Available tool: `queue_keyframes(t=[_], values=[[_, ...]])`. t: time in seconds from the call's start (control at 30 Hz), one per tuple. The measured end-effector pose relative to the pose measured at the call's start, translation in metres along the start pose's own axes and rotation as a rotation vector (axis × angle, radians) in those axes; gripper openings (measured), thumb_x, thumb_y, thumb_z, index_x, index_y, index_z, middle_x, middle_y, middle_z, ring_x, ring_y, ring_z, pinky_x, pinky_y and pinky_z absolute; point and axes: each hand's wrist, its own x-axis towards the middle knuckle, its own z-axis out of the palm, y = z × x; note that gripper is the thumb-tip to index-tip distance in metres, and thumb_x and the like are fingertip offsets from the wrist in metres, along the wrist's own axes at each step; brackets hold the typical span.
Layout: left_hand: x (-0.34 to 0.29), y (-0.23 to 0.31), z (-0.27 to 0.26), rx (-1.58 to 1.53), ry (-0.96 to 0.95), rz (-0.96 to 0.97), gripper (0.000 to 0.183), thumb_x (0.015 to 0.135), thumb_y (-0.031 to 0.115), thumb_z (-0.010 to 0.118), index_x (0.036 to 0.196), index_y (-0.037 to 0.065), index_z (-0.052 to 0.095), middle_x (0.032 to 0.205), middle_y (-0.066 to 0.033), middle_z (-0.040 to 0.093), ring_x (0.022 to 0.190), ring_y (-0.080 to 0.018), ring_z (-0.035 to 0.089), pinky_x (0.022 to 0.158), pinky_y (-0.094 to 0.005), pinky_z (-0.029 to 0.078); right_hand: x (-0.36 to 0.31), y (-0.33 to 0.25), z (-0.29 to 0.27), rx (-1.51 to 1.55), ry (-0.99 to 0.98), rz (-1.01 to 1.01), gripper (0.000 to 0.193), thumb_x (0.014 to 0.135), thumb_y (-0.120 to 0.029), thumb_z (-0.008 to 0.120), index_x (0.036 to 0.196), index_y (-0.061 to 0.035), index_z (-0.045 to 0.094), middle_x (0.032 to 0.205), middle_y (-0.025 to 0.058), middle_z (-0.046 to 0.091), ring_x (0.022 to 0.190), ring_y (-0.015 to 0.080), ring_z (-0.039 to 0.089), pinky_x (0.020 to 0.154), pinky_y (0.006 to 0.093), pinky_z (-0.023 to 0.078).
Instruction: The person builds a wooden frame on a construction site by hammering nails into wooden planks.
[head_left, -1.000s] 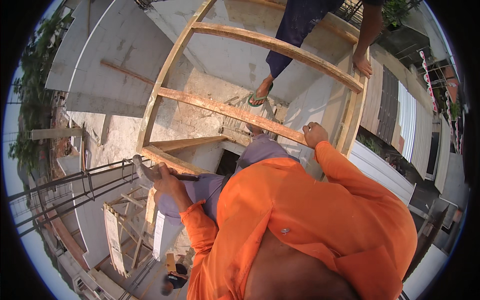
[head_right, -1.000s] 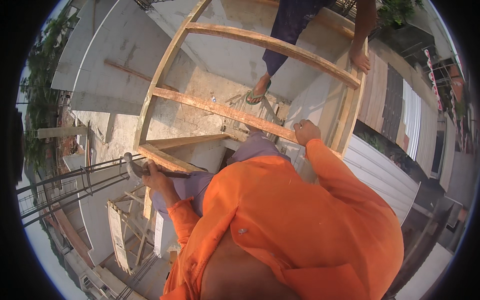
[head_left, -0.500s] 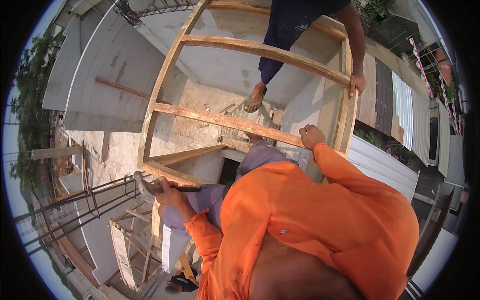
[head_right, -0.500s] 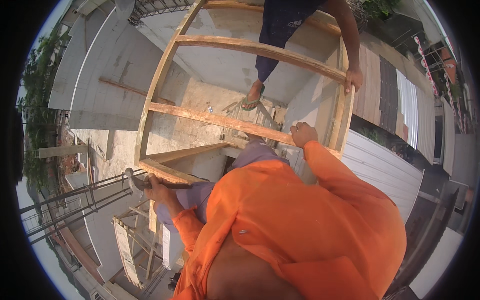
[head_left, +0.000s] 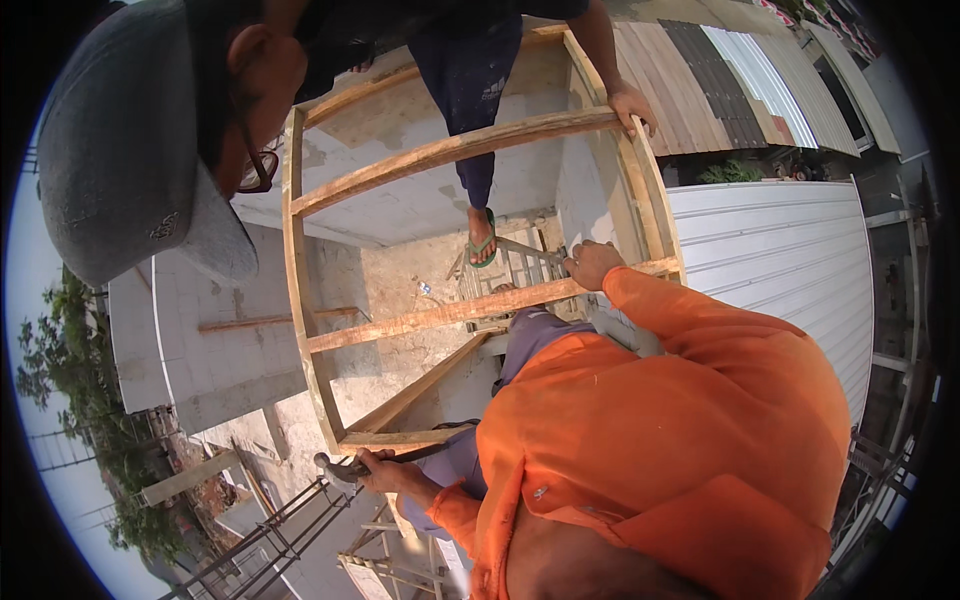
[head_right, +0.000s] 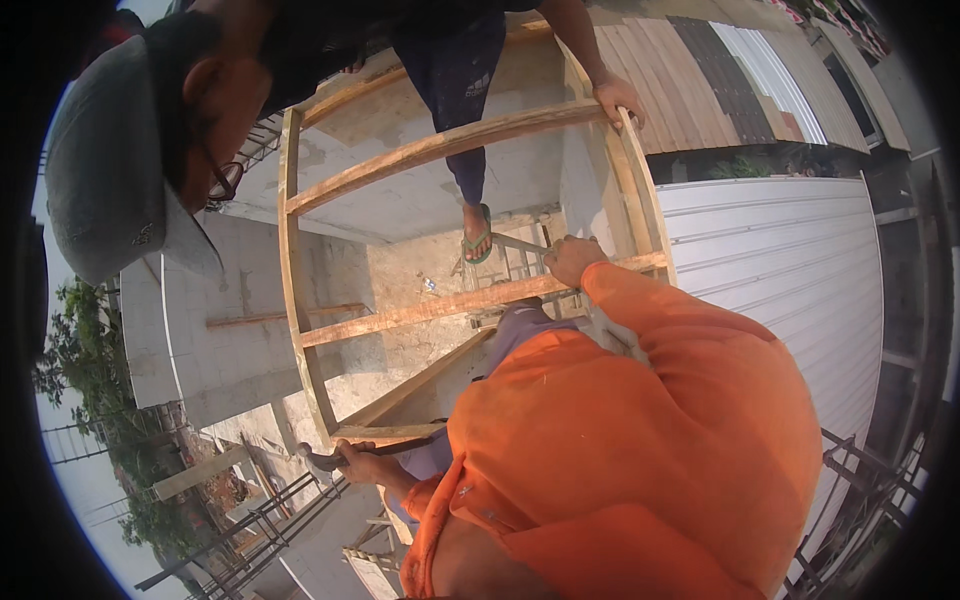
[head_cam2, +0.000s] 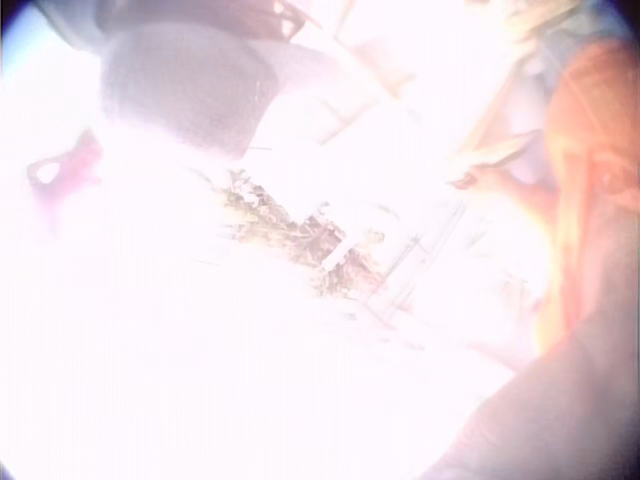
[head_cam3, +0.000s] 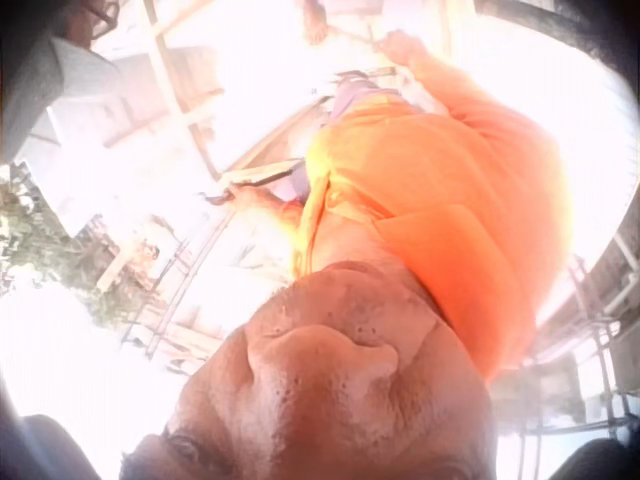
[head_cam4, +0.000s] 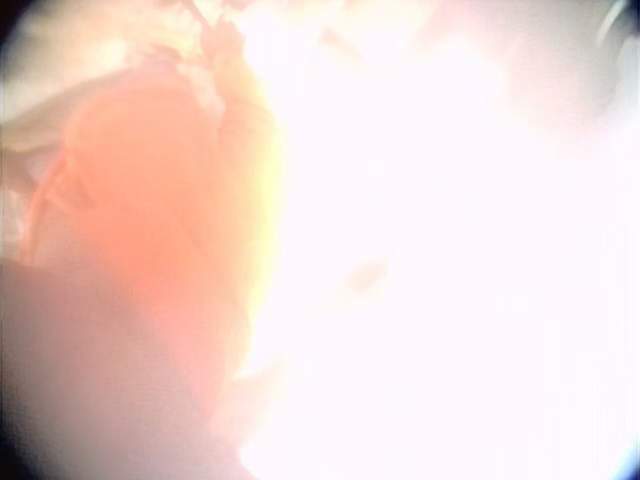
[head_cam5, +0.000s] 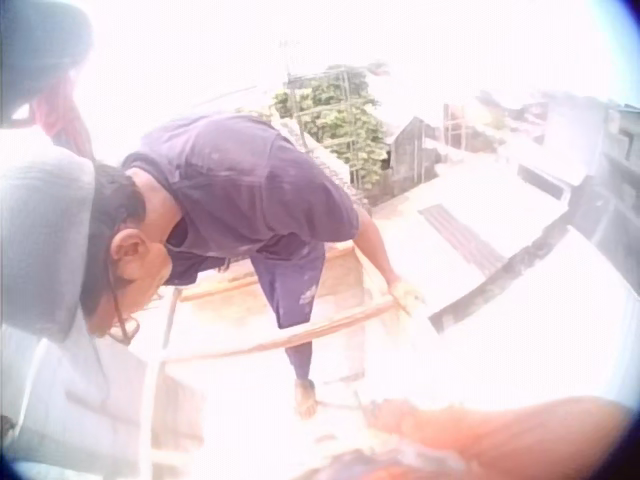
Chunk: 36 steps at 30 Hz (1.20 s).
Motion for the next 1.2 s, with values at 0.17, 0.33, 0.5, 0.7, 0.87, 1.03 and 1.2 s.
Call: queue_keyframes(t=[0.17,0.33,0.5,0.7,0.87,1.03,1.2], values=[[0.007,-0.007,0.001,-0.047,-0.046,-0.033,0.009,0.088,0.005,0.057,0.090,0.000,0.051,0.062,-0.0046,0.049,0.046,-0.0113,0.041,0.039,-0.0247,0.033,-0.008,-0.007,-0.010,0.023,0.025,0.004,0.048,0.088,-0.039,0.043,0.107,0.0013,0.060,0.109,0.0219,0.060,0.100,0.0354,0.060,0.091,0.0468,0.044],[0.000,0.002,0.002,-0.160,-0.110,-0.050,0.008,0.088,0.005,0.057,0.089,0.001,0.051,0.062,-0.0034,0.048,0.047,-0.0103,0.041,0.040,-0.0241,0.033,-0.008,-0.005,-0.012,0.042,0.011,0.001,0.049,0.088,-0.039,0.043,0.108,0.0018,0.060,0.109,0.0219,0.059,0.101,0.0354,0.059,0.090,0.0465,0.044],[-0.011,0.012,0.014,-0.112,-0.031,-0.033,0.012,0.088,0.008,0.057,0.080,0.007,0.047,0.056,0.0030,0.037,0.045,-0.0071,0.035,0.039,-0.0234,0.029,-0.005,-0.007,-0.013,0.027,-0.027,-0.012,0.048,0.088,-0.039,0.043,0.108,0.0012,0.060,0.107,0.0221,0.061,0.099,0.0361,0.060,0.089,0.0469,0.045],[-0.018,0.007,0.007,-0.145,-0.068,-0.078,0.010,0.087,0.008,0.058,0.085,0.005,0.049,0.059,0.0020,0.041,0.048,-0.0069,0.038,0.040,-0.0230,0.031,-0.008,-0.011,-0.017,0.036,0.003,-0.031,0.045,0.088,-0.037,0.044,0.104,0.0011,0.062,0.104,0.0216,0.063,0.097,0.0362,0.061,0.088,0.0470,0.045],[-0.017,-0.003,0.001,-0.135,-0.045,-0.115,0.009,0.088,0.006,0.056,0.091,0.006,0.048,0.062,0.0005,0.045,0.050,-0.0074,0.039,0.041,-0.0228,0.033,-0.003,-0.008,-0.011,0.019,0.013,-0.041,0.046,0.087,-0.038,0.044,0.102,0.0013,0.063,0.103,0.0219,0.063,0.097,0.0366,0.061,0.088,0.0468,0.044],[-0.017,-0.011,-0.002,-0.174,-0.058,-0.134,0.009,0.088,0.007,0.055,0.089,0.005,0.046,0.063,-0.0005,0.044,0.050,-0.0077,0.039,0.040,-0.0233,0.033,-0.001,-0.006,-0.010,0.024,-0.014,-0.027,0.047,0.088,-0.039,0.044,0.101,0.0016,0.063,0.102,0.0220,0.063,0.097,0.0366,0.061,0.089,0.0466,0.044],[-0.023,-0.015,0.001,-0.193,-0.001,-0.172,0.011,0.088,0.006,0.055,0.094,0.004,0.045,0.063,-0.0008,0.044,0.049,-0.0088,0.040,0.040,-0.0240,0.035,-0.005,-0.010,-0.013,0.034,0.010,-0.006,0.048,0.088,-0.040,0.044,0.100,0.0014,0.064,0.101,0.0220,0.064,0.096,0.0361,0.061,0.088,0.0466,0.045]])
